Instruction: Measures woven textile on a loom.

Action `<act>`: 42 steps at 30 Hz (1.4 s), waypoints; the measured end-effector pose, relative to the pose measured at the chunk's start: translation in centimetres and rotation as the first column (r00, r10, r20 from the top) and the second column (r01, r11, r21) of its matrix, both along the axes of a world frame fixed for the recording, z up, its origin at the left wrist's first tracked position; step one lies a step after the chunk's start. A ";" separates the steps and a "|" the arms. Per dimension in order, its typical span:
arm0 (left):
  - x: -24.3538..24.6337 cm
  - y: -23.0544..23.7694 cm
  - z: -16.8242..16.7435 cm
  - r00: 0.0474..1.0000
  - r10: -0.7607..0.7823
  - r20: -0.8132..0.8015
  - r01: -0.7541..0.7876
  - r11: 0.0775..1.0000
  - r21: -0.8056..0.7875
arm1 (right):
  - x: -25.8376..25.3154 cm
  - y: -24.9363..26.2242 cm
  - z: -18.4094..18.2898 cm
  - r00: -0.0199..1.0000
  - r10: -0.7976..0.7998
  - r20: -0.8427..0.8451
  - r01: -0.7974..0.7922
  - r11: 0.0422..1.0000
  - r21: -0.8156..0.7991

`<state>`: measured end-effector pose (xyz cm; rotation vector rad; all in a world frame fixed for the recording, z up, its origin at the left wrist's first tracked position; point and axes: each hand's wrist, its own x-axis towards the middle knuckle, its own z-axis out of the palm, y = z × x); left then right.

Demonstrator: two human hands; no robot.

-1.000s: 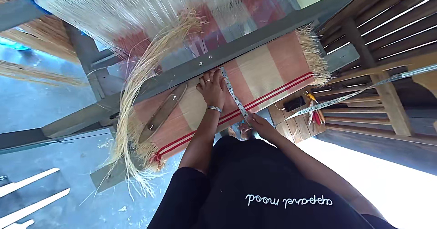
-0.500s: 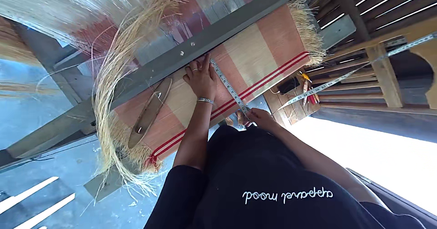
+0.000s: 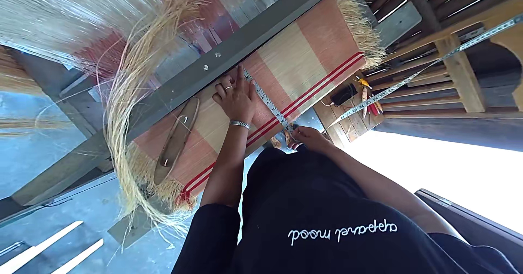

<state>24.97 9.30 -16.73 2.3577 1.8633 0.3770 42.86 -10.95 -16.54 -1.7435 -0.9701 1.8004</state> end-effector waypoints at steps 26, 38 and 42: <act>-0.2 0.1 0.5 1.000 -0.028 0.000 0.028 0.999 -0.032 | 0.1 0.3 -0.6 0.987 0.125 0.096 -0.125 0.992 0.001; -0.2 -0.2 0.3 1.000 -0.025 0.009 0.025 1.000 -0.002 | 1.7 -0.5 0.1 0.943 0.266 0.202 -0.275 0.961 0.016; -0.2 -0.4 0.3 0.999 -0.011 0.042 0.010 1.000 0.028 | 2.0 -0.4 -0.2 0.929 0.301 0.216 -0.313 0.949 0.023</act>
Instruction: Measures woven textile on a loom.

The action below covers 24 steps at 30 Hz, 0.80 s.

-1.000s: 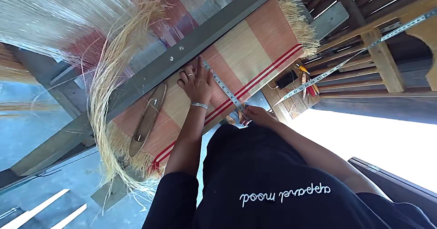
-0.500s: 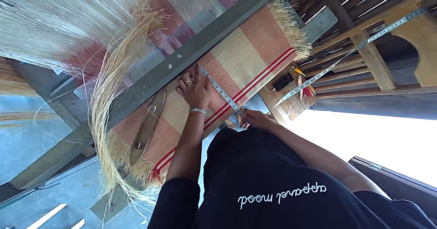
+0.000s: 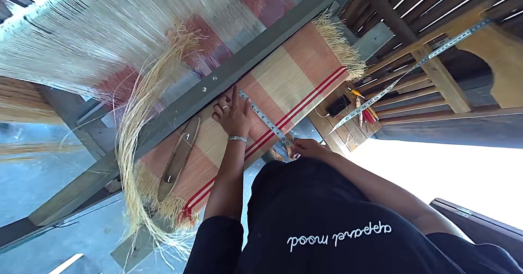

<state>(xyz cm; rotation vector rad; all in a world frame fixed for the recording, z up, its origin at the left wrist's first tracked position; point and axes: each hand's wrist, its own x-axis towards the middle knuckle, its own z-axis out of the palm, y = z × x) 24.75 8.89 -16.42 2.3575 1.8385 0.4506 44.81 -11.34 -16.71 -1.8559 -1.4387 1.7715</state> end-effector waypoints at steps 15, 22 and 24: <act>0.1 -0.1 0.0 0.998 0.002 -0.061 -0.004 1.000 -0.021 | -0.6 0.0 -1.0 0.998 0.005 -0.058 -0.006 1.000 -0.009; 0.0 0.0 -0.1 0.998 0.001 -0.058 -0.004 0.998 -0.062 | -0.7 0.2 -0.9 1.000 0.023 -0.010 -0.024 1.000 -0.019; -0.1 0.1 -0.3 0.997 0.006 -0.075 -0.009 0.999 -0.044 | -0.7 0.4 -0.8 0.999 0.034 0.012 -0.034 0.999 -0.020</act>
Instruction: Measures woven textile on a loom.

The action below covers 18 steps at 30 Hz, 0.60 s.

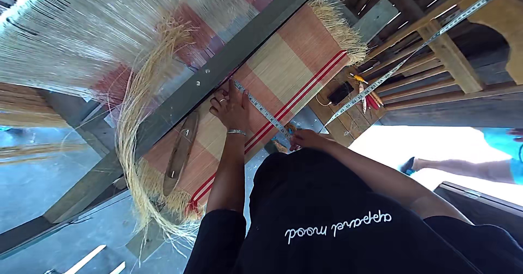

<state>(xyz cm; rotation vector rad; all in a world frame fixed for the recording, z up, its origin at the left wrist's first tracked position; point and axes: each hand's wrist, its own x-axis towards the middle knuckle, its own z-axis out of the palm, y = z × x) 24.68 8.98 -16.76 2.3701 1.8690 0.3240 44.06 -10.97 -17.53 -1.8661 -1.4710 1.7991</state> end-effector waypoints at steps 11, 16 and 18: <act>-0.1 0.1 0.0 0.999 -0.008 0.038 0.007 1.000 0.023 | -0.1 0.0 -0.9 1.000 -0.015 0.002 0.015 1.000 0.023; -0.1 0.0 -0.1 0.999 0.005 0.050 -0.006 1.000 0.007 | -0.3 0.1 -0.6 1.000 -0.026 -0.011 0.026 1.000 -0.001; 0.0 0.1 0.1 0.998 0.009 0.056 -0.008 1.000 -0.002 | -0.2 0.1 -0.4 1.000 -0.024 -0.017 0.024 1.000 -0.002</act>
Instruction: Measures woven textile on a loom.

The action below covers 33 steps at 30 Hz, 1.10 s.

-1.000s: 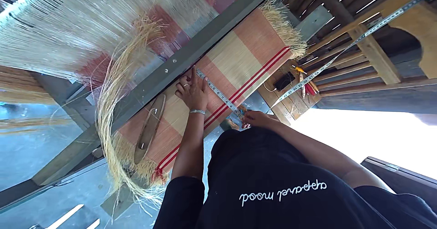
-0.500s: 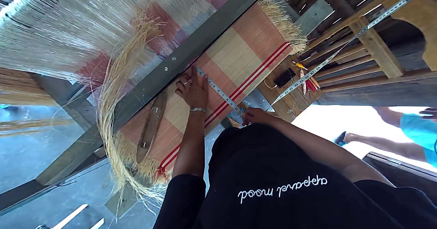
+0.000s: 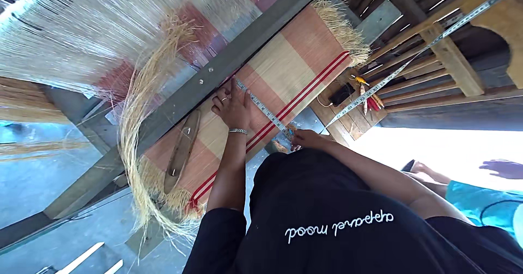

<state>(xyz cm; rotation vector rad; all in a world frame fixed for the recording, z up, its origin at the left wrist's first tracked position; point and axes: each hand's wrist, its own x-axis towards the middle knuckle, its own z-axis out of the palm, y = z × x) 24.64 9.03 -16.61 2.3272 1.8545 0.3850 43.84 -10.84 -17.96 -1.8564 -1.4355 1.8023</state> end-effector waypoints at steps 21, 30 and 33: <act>0.2 -0.1 0.3 1.000 -0.010 -0.025 0.009 1.000 -0.016 | 0.1 0.2 0.2 1.000 0.014 -0.019 -0.015 1.000 -0.019; 0.2 0.0 -0.1 0.998 -0.002 -0.061 0.002 1.000 -0.009 | -0.1 1.0 0.4 0.997 -0.071 0.033 0.065 0.985 0.159; 0.1 -0.1 0.1 0.999 -0.004 -0.048 0.004 1.000 -0.016 | -0.3 1.0 0.2 0.993 -0.103 -0.064 0.115 0.967 0.225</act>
